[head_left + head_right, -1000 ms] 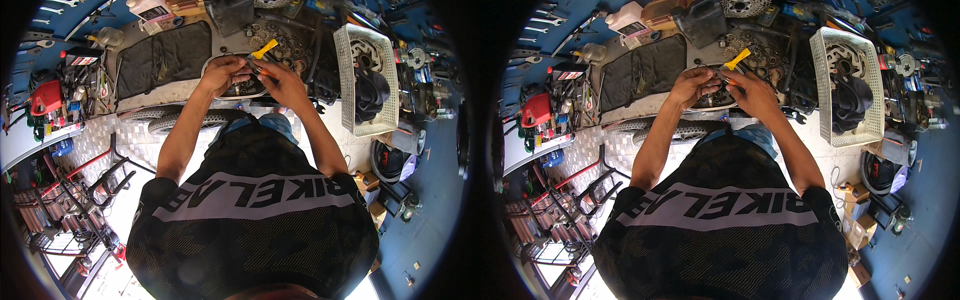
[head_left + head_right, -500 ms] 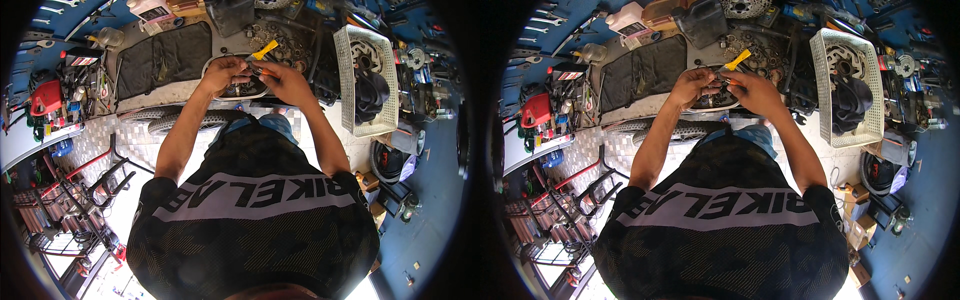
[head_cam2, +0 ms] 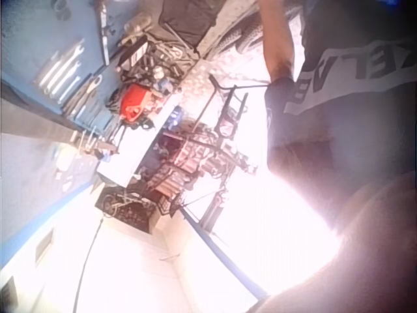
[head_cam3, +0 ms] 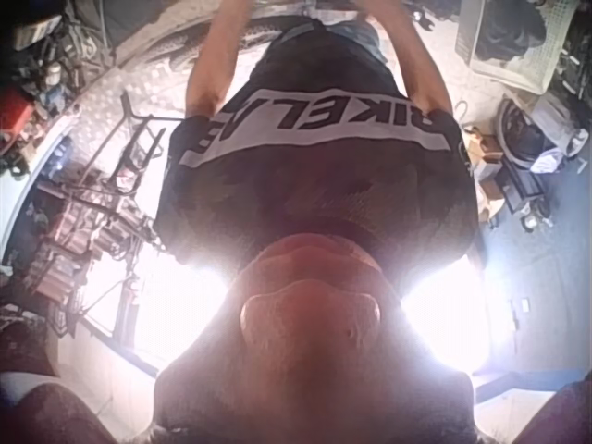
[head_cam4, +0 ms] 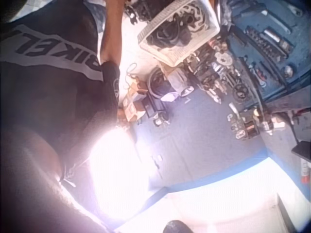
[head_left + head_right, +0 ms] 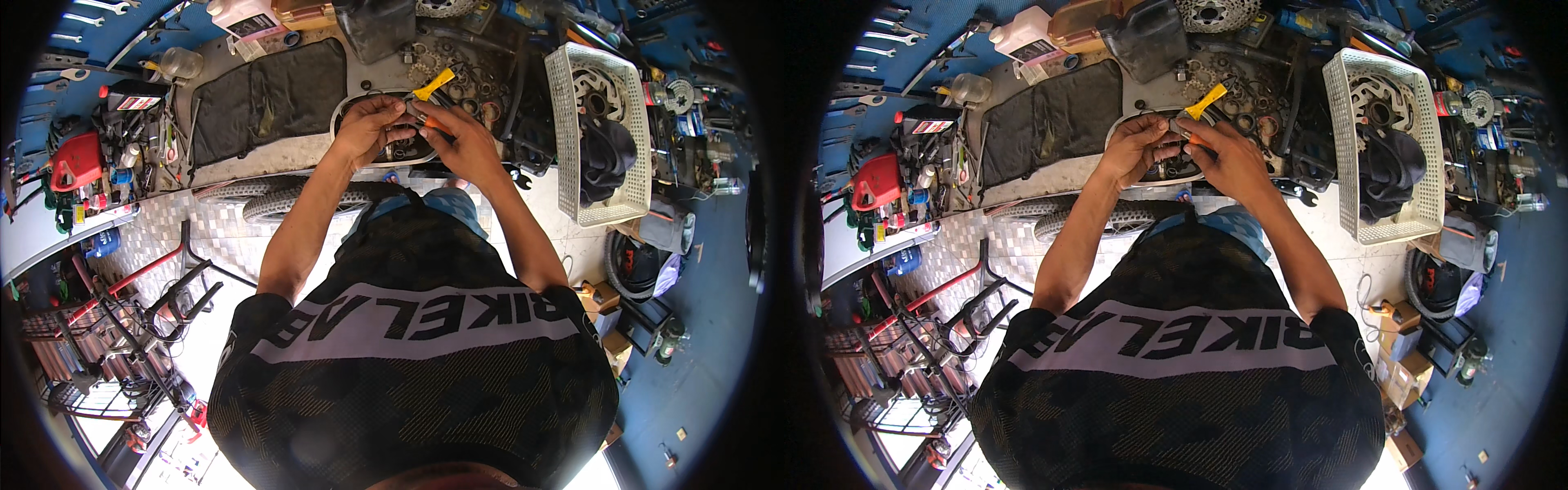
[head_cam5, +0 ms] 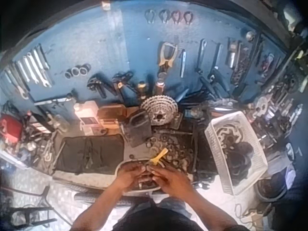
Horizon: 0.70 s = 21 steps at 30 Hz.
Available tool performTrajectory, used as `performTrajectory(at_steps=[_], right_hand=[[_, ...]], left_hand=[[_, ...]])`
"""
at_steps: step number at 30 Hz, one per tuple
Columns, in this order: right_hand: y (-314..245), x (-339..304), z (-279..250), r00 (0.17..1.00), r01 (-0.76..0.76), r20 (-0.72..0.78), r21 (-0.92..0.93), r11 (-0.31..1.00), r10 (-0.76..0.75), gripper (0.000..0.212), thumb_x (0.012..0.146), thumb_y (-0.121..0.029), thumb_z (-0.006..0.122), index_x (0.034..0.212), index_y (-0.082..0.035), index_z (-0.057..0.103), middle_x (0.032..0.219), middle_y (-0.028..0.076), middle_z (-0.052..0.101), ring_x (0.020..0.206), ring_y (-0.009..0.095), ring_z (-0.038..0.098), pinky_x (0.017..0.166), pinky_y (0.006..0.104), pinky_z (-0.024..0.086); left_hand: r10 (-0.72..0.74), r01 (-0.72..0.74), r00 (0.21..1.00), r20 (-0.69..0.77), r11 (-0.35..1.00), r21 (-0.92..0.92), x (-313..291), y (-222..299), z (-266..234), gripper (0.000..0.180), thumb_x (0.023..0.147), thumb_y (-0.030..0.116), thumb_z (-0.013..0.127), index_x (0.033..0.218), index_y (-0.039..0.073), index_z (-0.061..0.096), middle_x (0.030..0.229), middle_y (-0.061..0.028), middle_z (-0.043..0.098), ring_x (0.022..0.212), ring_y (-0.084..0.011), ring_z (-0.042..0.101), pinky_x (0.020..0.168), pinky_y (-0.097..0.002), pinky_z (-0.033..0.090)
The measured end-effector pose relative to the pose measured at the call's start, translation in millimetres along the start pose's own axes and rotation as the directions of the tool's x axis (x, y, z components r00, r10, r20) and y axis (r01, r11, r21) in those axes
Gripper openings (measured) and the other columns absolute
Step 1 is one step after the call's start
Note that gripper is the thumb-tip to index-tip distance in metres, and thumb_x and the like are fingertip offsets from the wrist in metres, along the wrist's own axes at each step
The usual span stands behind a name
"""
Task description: The person uses a yellow-handled brush to scrub small mechanical parts in a metal tray. They repeatedly pick up parts, scrub them, and place them back in the tray.
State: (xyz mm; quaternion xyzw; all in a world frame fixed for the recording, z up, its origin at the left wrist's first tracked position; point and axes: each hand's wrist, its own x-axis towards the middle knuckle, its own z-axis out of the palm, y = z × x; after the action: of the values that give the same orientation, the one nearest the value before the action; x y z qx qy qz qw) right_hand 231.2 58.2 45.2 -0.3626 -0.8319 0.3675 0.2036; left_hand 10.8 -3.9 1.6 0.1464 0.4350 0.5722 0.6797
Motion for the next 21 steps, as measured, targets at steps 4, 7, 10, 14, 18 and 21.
performTrajectory(at_steps=[4,7,10,14,18,21], right_hand=[[-5.7,0.8,-2.4,1.000,0.020,-0.021,-0.106,0.994,-0.022,0.048,0.101,-0.028,0.074,0.148,-0.035,0.066,0.104,0.007,0.068,0.088,0.031,0.075,0.077,0.0472,0.058],[-0.5,1.4,2.0,0.988,0.099,-0.106,-0.102,0.990,-0.110,0.050,0.100,-0.026,0.076,0.147,-0.037,0.066,0.103,0.006,0.068,0.086,0.029,0.074,0.073,0.0464,0.058],[2.9,3.8,2.1,0.970,0.142,-0.190,-0.052,0.988,-0.150,0.051,0.099,-0.024,0.077,0.147,-0.037,0.066,0.103,0.005,0.068,0.085,0.027,0.074,0.073,0.0448,0.059],[-0.6,3.0,-9.9,0.980,0.082,-0.179,-0.018,0.996,-0.084,0.051,0.096,-0.022,0.081,0.145,-0.031,0.070,0.111,0.008,0.072,0.098,0.028,0.074,0.084,0.0432,0.059],[2.7,-2.8,-25.5,0.985,-0.052,0.146,-0.230,0.972,0.088,0.047,0.097,-0.025,0.077,0.143,-0.034,0.070,0.112,0.009,0.073,0.102,0.031,0.075,0.087,0.0455,0.059],[11.2,-5.5,-24.7,0.918,0.004,0.352,-0.472,0.882,0.185,0.043,0.099,-0.025,0.071,0.142,-0.033,0.070,0.113,0.009,0.073,0.106,0.032,0.075,0.090,0.0485,0.059]], left_hand=[[-0.033,0.035,0.999,0.039,0.999,-0.035,-3.0,4.1,1.4,0.020,0.110,0.021,0.066,0.118,0.003,0.069,0.116,-0.0111,0.073,0.110,-0.0259,0.073,0.090,-0.0425,0.064],[-0.077,0.091,0.992,0.102,0.986,-0.139,-1.4,2.3,-2.8,0.022,0.109,0.023,0.067,0.118,0.004,0.069,0.115,-0.0123,0.074,0.110,-0.0263,0.073,0.089,-0.0429,0.064],[-0.098,0.122,0.987,0.129,0.974,-0.192,-2.4,3.8,-6.0,0.023,0.108,0.025,0.069,0.118,0.004,0.069,0.116,-0.0136,0.075,0.111,-0.0273,0.073,0.089,-0.0433,0.064],[-0.031,0.035,0.997,0.068,0.997,-0.069,-3.6,5.8,-10.0,0.022,0.107,0.024,0.070,0.116,0.004,0.067,0.118,-0.0155,0.075,0.109,-0.0286,0.075,0.087,-0.0433,0.064],[0.101,-0.102,0.995,0.015,0.978,0.181,3.3,2.7,-20.9,0.016,0.105,0.013,0.072,0.116,0.002,0.065,0.113,-0.0150,0.074,0.104,-0.0277,0.077,0.081,-0.0406,0.067],[0.191,-0.177,0.981,-0.018,0.934,0.309,9.4,-0.4,-23.2,0.017,0.104,0.005,0.072,0.118,0.000,0.064,0.111,-0.0136,0.074,0.103,-0.0262,0.078,0.079,-0.0386,0.068]])
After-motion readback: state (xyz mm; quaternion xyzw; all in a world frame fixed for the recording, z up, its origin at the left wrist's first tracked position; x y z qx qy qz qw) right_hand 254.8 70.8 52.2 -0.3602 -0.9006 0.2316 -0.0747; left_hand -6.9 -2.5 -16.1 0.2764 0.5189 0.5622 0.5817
